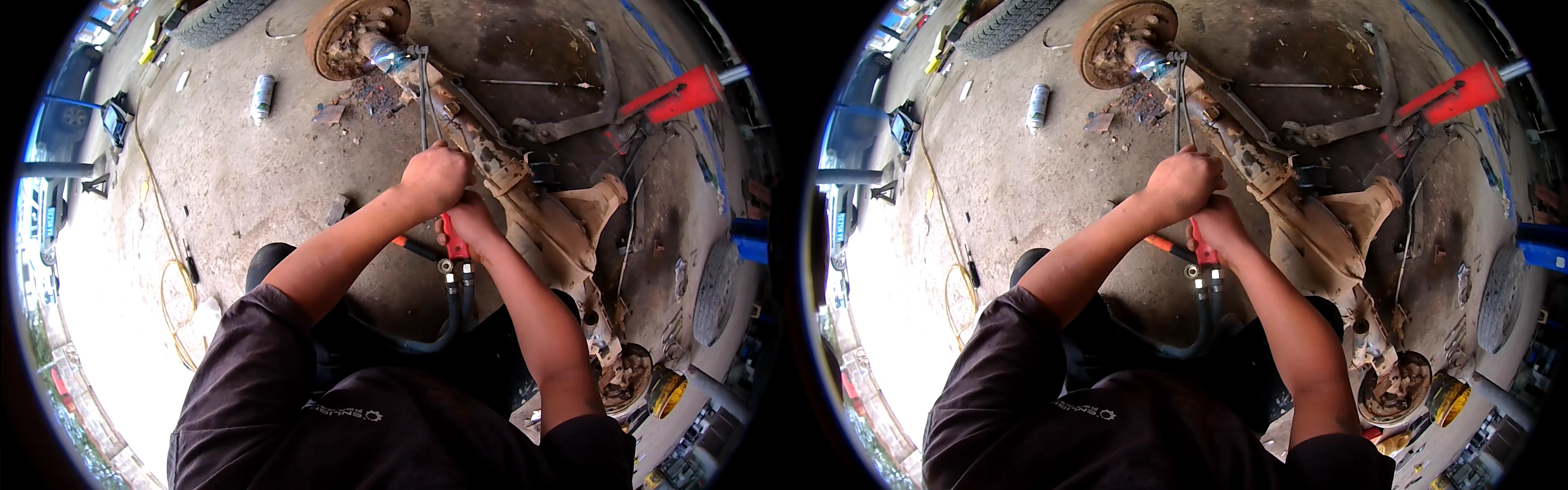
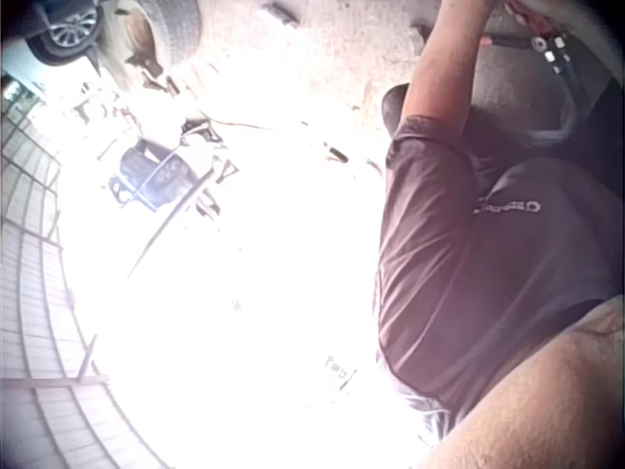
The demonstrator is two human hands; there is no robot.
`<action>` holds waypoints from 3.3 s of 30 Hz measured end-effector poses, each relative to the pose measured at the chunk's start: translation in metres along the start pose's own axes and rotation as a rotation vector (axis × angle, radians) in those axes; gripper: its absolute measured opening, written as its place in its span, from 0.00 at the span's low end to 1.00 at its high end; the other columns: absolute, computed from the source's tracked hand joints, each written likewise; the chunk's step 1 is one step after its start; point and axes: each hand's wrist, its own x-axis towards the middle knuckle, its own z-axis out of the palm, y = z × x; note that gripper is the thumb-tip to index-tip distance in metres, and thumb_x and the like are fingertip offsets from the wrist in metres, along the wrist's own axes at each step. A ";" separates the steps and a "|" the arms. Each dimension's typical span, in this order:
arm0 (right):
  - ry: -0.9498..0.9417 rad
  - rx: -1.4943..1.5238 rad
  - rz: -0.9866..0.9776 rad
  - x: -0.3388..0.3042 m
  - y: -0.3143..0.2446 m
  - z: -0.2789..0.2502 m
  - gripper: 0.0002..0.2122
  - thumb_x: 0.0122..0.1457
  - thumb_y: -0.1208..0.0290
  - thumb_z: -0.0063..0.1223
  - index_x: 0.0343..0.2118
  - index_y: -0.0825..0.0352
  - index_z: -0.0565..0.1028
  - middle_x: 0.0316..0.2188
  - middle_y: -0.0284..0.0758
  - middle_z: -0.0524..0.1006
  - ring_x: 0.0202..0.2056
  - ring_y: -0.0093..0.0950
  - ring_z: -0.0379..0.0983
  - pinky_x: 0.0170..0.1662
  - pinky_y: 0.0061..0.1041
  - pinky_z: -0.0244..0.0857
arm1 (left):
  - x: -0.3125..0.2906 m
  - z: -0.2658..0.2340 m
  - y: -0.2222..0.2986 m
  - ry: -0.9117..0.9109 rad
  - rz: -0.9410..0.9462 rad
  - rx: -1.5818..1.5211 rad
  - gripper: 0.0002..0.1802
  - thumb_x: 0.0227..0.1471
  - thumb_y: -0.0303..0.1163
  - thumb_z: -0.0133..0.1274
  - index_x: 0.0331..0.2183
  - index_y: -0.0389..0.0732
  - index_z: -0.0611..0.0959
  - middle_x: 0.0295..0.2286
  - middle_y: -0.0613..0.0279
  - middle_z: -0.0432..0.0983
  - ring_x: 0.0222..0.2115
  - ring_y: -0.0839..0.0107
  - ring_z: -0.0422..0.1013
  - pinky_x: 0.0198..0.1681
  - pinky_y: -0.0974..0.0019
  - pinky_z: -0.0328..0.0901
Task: The person uses a handheld oxy-acetylene cutting torch to sever a section of a rusty metal axle assembly. They ignite the torch, apply the flame to the metal to heat it, and then activate the cutting oxygen to slice through the component, creating sparks and molten slag. The person also uses a hammer to strike the heated metal during the process.
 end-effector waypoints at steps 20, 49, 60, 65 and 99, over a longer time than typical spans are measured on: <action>-0.033 0.028 0.034 -0.001 -0.003 0.001 0.06 0.61 0.71 0.49 0.32 0.68 0.70 0.17 0.35 0.70 0.14 0.25 0.66 0.16 0.26 0.62 | -0.002 -0.004 0.000 0.022 0.002 0.007 0.13 0.52 0.41 0.59 0.26 0.40 0.81 0.29 0.55 0.82 0.39 0.51 0.74 0.41 0.54 0.71; -0.032 0.023 0.021 0.002 0.003 -0.002 0.06 0.61 0.71 0.52 0.34 0.68 0.70 0.22 0.32 0.70 0.18 0.22 0.68 0.17 0.24 0.63 | -0.001 0.003 -0.002 0.021 0.016 0.002 0.13 0.51 0.40 0.60 0.27 0.41 0.80 0.29 0.54 0.81 0.39 0.50 0.75 0.40 0.52 0.71; -0.028 -0.051 -0.069 -0.015 -0.010 0.015 0.06 0.62 0.70 0.53 0.32 0.67 0.70 0.23 0.30 0.68 0.19 0.22 0.69 0.17 0.25 0.64 | -0.003 -0.026 0.008 -0.063 -0.091 -0.047 0.15 0.52 0.38 0.61 0.33 0.36 0.77 0.28 0.47 0.80 0.36 0.47 0.77 0.38 0.49 0.70; -0.053 -0.091 -0.022 -0.011 -0.004 0.012 0.06 0.62 0.71 0.52 0.31 0.67 0.70 0.23 0.30 0.69 0.19 0.22 0.70 0.17 0.25 0.64 | -0.004 -0.025 0.004 -0.082 0.022 0.024 0.14 0.52 0.38 0.61 0.32 0.37 0.78 0.28 0.48 0.80 0.34 0.47 0.77 0.36 0.50 0.71; -0.004 -0.026 -0.060 0.004 -0.009 0.009 0.03 0.60 0.76 0.42 0.33 0.69 0.69 0.15 0.34 0.69 0.13 0.27 0.66 0.16 0.27 0.59 | 0.003 0.008 -0.014 0.075 0.039 -0.110 0.14 0.55 0.38 0.56 0.29 0.36 0.79 0.33 0.47 0.78 0.40 0.47 0.73 0.45 0.50 0.67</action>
